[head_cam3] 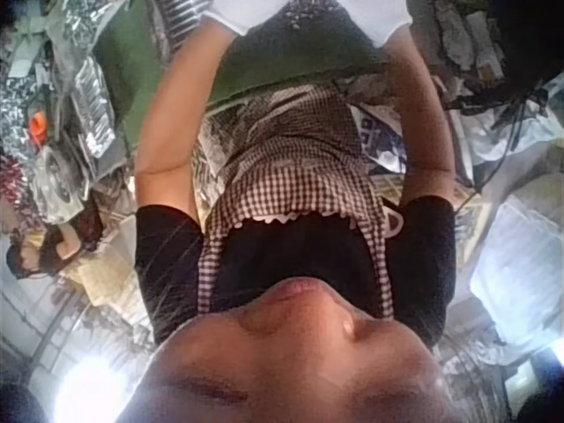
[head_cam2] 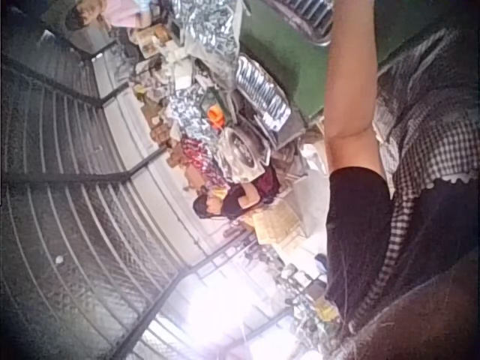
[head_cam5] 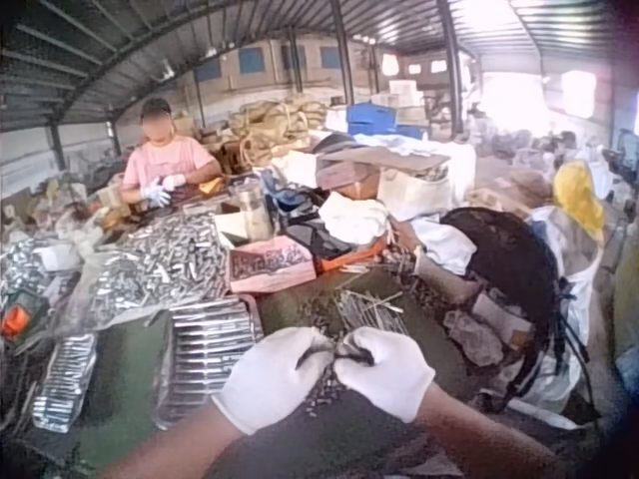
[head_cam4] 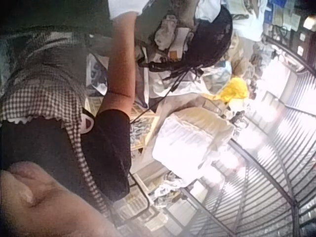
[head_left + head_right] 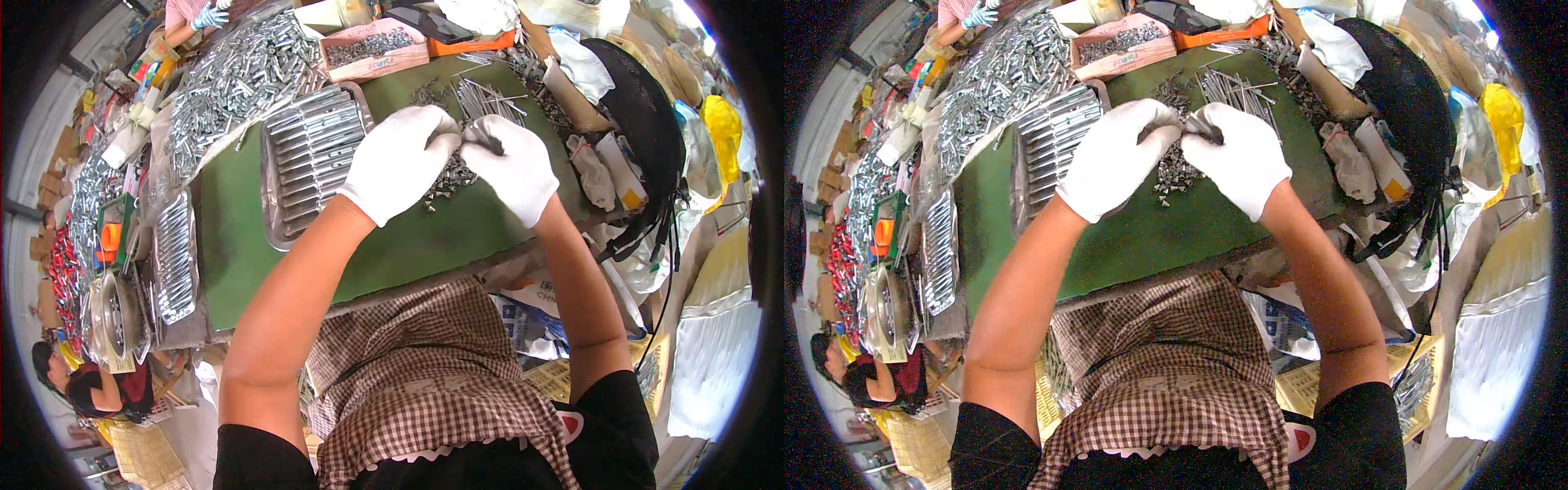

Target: Assembling small metal pins and springs on a workstation.

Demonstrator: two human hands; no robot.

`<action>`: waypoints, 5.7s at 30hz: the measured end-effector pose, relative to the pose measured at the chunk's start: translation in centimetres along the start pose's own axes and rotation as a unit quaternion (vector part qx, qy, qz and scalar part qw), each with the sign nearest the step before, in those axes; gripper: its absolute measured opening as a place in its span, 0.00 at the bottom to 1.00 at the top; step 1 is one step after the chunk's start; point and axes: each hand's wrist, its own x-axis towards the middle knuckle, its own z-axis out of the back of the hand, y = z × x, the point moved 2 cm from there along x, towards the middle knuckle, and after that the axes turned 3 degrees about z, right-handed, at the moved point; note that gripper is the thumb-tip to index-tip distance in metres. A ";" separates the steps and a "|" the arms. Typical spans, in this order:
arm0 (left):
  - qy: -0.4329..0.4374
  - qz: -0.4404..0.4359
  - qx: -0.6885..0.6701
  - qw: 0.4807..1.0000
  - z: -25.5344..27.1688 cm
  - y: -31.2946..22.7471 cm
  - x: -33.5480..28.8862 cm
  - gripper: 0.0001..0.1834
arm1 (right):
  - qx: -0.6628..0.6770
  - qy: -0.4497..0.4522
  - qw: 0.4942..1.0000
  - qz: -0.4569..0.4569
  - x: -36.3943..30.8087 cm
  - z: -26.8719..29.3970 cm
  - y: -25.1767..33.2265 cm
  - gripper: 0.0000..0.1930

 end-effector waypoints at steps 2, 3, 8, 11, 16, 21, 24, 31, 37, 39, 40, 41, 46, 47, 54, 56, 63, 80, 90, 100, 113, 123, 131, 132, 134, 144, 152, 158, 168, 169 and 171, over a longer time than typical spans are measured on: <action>0.009 0.014 -0.021 1.000 -0.6 1.1 -0.6 0.08 | -0.102 -0.006 0.993 0.054 -0.5 -0.9 -0.1 0.10; 0.014 0.011 -0.002 1.000 -1.0 1.2 -0.8 0.08 | -0.105 -0.007 0.993 0.052 -0.8 -1.1 -0.6 0.10; 0.030 -0.028 0.143 0.989 -3.0 1.9 -1.4 0.06 | -0.201 0.013 0.979 0.033 -3.1 -1.1 -1.3 0.08; 0.091 -0.002 0.210 0.974 -3.2 2.1 -1.8 0.06 | -0.215 0.031 0.976 0.011 -4.2 -1.5 -1.0 0.09; 0.011 -0.015 0.201 0.979 0.4 2.3 -2.4 0.08 | -0.268 0.053 0.962 0.001 -4.4 -1.1 -2.0 0.09; -0.072 0.070 0.206 0.973 6.5 4.0 -5.6 0.07 | -0.264 0.028 0.960 0.088 -1.1 -0.6 -0.9 0.08; -0.095 0.091 0.205 0.970 7.9 4.6 -7.2 0.07 | -0.274 0.052 0.948 0.152 3.2 -2.5 -0.6 0.07; -0.110 0.071 0.175 0.976 7.0 4.0 -8.8 0.03 | -0.381 0.251 0.861 0.225 12.1 -6.4 -1.7 0.13; -0.090 0.086 0.153 0.980 6.2 3.0 -8.1 0.05 | -0.405 0.327 0.827 0.213 12.6 -6.1 0.2 0.14; -0.113 0.052 0.147 0.981 5.2 2.2 -7.3 0.05 | -0.307 0.293 0.895 0.134 11.2 -4.3 0.5 0.12; -0.130 0.036 0.169 0.976 4.9 1.5 -7.2 0.06 | -0.247 0.279 0.920 0.123 10.5 -4.0 0.6 0.12; -0.128 0.025 0.194 0.972 4.2 1.1 -7.1 0.10 | -0.147 0.245 0.951 0.116 9.1 -3.2 0.7 0.13; -0.119 -0.056 0.233 0.963 0.4 -1.3 -7.4 0.14 | 0.058 0.186 0.979 0.063 1.4 -0.4 1.5 0.11; -0.094 -0.074 0.241 0.963 -0.2 -1.5 -7.9 0.13 | 0.053 0.176 0.982 0.055 -0.1 -0.2 1.2 0.10; 0.007 -0.083 0.133 0.988 -3.9 -3.4 -10.7 0.09 | 0.117 0.123 0.977 -0.125 -8.2 -0.9 0.5 0.11; 0.013 -0.060 0.118 0.991 -4.1 -3.4 -10.9 0.08 | 0.092 0.112 0.983 -0.113 -8.5 -1.2 0.6 0.10; 0.001 0.055 0.118 0.991 -4.0 -2.4 -9.8 0.04 | -0.087 0.050 0.994 0.033 -8.6 -2.4 -0.4 0.10; 0.002 0.032 0.323 0.946 0.5 -0.3 -8.4 0.06 | -0.191 -0.037 0.980 0.042 -2.3 -2.6 -1.5 0.07; -0.024 0.041 0.409 0.911 4.9 12.9 0.6 0.08 | -0.105 -0.137 0.984 0.049 -8.3 -2.8 -0.5 0.11; 0.024 -0.004 0.351 0.936 5.3 7.6 -3.0 0.09 | 0.138 -0.102 0.975 -0.143 -10.0 -2.4 0.7 0.11; 0.068 -0.042 0.169 0.982 1.8 -2.4 -10.9 0.19 | 0.218 0.086 0.942 -0.240 -9.6 -3.7 2.7 0.14; -0.001 0.009 0.094 0.996 0.9 -2.4 -12.0 0.16 | 0.183 0.047 0.959 -0.210 -9.4 -3.3 2.9 0.07; 0.010 0.053 0.216 0.975 -1.4 -3.8 -12.2 0.11 | -0.186 -0.061 0.980 0.021 -5.7 -1.3 -1.2 0.06; 0.017 0.062 0.237 0.970 -1.9 -3.8 -12.2 0.11 | -0.211 -0.045 0.976 0.038 -4.9 -1.4 -1.4 0.06; 0.022 0.068 0.259 0.963 -2.4 -3.5 -12.2 0.10 | -0.235 -0.027 0.970 0.054 -3.6 -1.6 -1.6 0.06; 0.042 0.085 0.232 0.968 -2.1 -3.4 -11.9 0.10 | -0.246 0.020 0.963 0.110 -3.3 -1.2 -2.0 0.09; 0.072 0.103 0.195 0.973 -1.6 -3.7 -11.6 0.11 | -0.085 0.098 0.989 0.066 -8.2 -3.0 1.0 0.07; 0.069 0.101 0.204 0.971 -2.1 -3.7 -11.9 0.11 | -0.146 0.069 0.979 0.125 -8.3 -2.6 0.9 0.05; 0.033 0.094 0.180 0.979 -3.1 -4.2 -11.4 0.10 | -0.265 -0.006 0.958 0.113 -4.4 -1.1 -3.0 0.05; 0.044 0.100 0.183 0.977 -3.1 -4.2 -11.4 0.10 | -0.266 -0.006 0.957 0.114 -4.2 -1.2 -2.9 0.05; 0.053 0.106 0.185 0.976 -3.1 -4.1 -11.3 0.10 | -0.320 -0.004 0.945 0.068 -4.0 -1.3 -2.9 0.04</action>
